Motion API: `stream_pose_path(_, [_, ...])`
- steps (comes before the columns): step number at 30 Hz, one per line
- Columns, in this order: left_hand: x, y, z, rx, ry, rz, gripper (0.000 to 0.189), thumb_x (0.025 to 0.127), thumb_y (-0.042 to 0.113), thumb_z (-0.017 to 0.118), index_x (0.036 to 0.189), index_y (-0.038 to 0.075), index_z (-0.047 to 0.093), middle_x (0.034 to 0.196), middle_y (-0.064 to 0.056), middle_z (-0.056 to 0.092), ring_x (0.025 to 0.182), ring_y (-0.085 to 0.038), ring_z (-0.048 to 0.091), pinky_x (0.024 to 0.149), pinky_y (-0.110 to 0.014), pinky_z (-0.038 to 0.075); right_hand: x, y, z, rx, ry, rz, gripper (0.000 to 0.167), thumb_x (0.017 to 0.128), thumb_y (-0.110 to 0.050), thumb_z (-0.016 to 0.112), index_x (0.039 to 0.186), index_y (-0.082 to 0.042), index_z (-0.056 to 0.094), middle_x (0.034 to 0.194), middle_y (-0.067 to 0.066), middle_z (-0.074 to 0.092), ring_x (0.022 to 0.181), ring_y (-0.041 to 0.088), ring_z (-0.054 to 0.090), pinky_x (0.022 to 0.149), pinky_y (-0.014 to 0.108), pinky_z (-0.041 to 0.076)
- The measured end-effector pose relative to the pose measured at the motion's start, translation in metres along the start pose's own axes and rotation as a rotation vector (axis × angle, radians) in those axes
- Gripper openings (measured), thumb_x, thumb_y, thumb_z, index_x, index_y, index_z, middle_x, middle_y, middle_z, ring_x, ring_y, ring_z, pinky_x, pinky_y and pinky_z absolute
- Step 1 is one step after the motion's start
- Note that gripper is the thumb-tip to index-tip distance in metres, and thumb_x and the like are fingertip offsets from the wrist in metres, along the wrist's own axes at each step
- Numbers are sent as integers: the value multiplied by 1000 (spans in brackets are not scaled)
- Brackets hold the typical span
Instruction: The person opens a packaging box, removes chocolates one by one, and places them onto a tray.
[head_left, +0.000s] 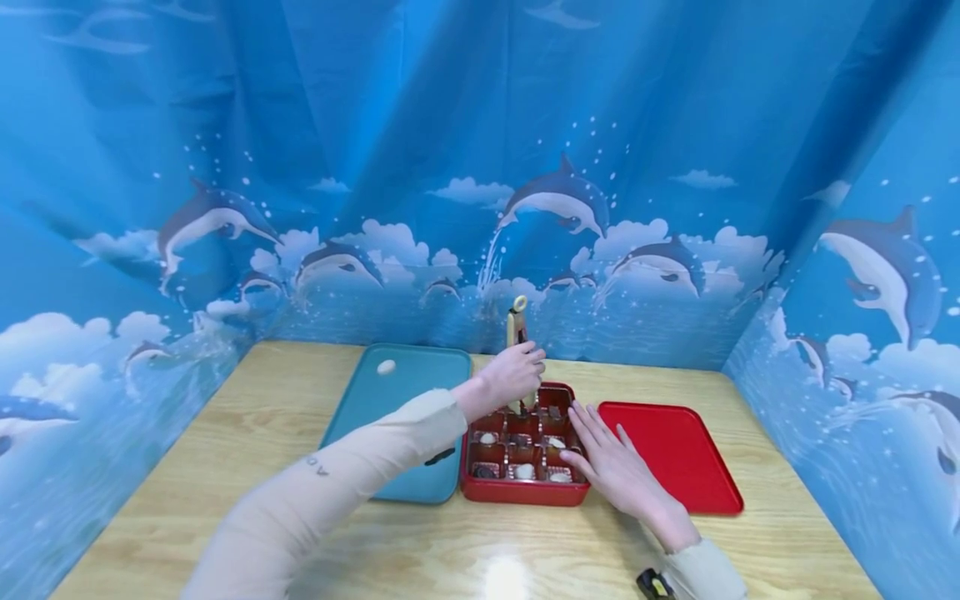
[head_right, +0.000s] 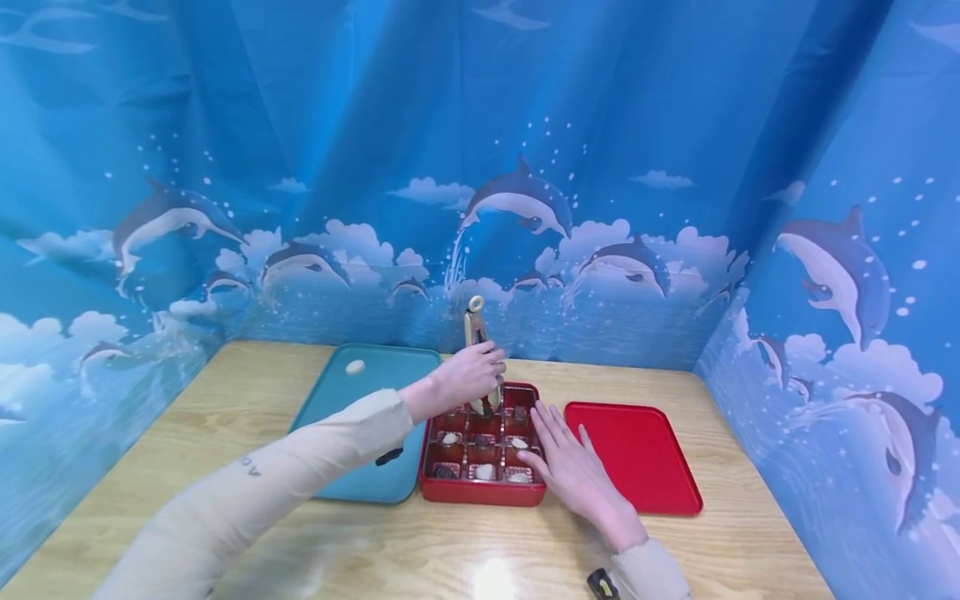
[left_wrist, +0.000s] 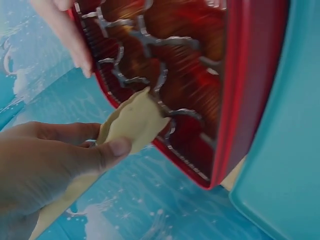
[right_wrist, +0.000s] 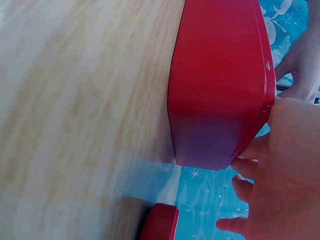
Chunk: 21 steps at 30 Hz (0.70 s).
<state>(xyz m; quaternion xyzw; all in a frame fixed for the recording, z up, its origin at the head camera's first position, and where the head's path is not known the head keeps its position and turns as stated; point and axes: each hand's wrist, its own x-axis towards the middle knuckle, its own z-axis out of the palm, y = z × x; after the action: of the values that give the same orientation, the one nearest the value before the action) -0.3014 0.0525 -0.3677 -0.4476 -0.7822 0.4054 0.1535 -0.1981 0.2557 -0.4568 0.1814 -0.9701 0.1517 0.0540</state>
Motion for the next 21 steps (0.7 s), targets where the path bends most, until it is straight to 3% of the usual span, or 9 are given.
stream_pose_path(8, [-5,2,12,-10,103,-25,24,100,25,63,120,33,75,125,15,68,121,-11,53,106,-31,37,0,0,1,-7,19,-5,75,102,-49,53,158,-4,31,165,15,27,152,39,22,116,69,21])
stream_pose_path(17, [-23,-4,18,-21,168,-84,26,100,26,66,124,30,73,124,11,68,117,-14,54,101,-33,40,0,-1,2,-16,23,-13,74,103,-48,53,158,-4,33,165,15,28,152,39,23,115,69,22])
stream_pose_path(21, [-32,-11,19,-68,203,-126,26,100,24,66,125,28,72,124,7,68,119,-16,55,100,-34,41,0,0,1,-11,20,-11,74,103,-48,53,158,-3,33,165,15,27,152,39,22,115,69,21])
